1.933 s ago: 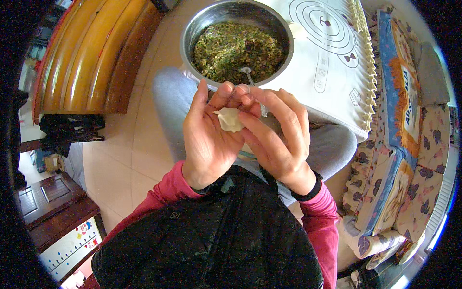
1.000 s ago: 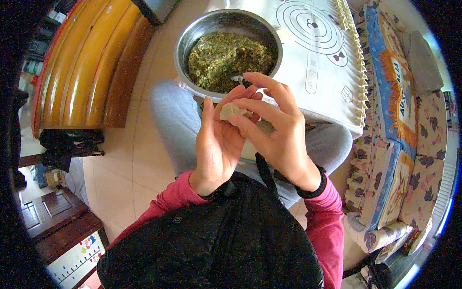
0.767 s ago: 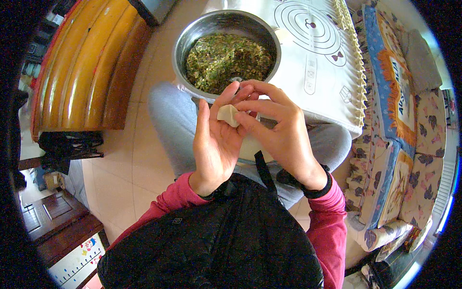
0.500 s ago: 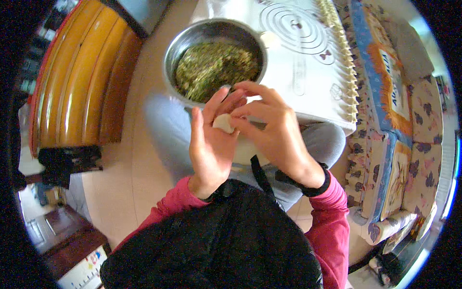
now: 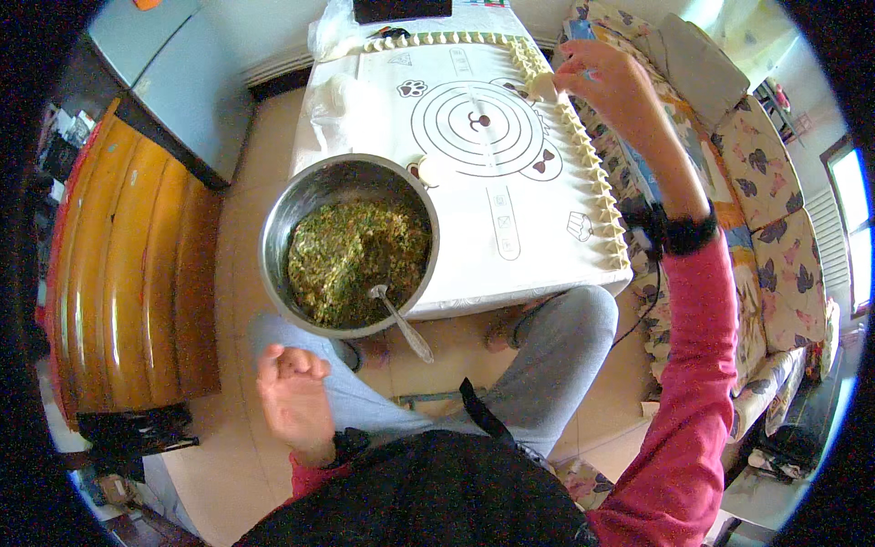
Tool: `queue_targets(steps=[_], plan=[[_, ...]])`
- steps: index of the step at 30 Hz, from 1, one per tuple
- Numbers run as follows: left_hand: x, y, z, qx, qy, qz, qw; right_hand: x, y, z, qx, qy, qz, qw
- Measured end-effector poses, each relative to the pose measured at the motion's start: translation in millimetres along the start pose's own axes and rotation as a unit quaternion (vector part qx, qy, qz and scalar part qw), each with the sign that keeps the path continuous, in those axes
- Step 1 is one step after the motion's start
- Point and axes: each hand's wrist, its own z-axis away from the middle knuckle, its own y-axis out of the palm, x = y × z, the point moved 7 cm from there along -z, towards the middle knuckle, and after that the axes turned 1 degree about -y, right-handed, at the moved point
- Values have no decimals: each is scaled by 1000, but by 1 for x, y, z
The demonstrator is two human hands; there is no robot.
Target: The person sits on the floor and repeatedly fills round dough wrappers with a green vegetable mixture using a spoon, then folds and seals each dumpling by hand. Finished dumplings are placed in a row on a patterned mat on the table.
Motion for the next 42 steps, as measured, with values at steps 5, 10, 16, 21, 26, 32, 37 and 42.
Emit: queue_targets(steps=[5, 10, 16, 21, 26, 32, 37, 42], plan=[[-15, -39, -14, -55, 49, 2, 997, -112, 85, -34, 33, 36, 151, 987], [-17, -74, -20, -149, 52, -63, 985, -210, 151, -31, 61, 74, 193, 977], [-8, -86, -34, -159, 66, -109, 979, -266, 184, -24, 41, 81, 250, 964], [0, -101, -27, -241, 49, -150, 958, -276, 193, -16, 70, 67, 263, 960], [-3, -107, -31, -130, 31, -83, 988, -278, 197, -14, 89, 69, 275, 955], [-7, -118, -21, -129, 43, -74, 988, -276, 196, -17, 39, 33, 295, 954], [-14, -118, -24, -186, 50, -158, 969, -278, 198, -15, 35, 47, 303, 951], [-10, -96, -27, -242, 73, -126, 959, -261, 163, -22, -4, 73, 245, 967]])
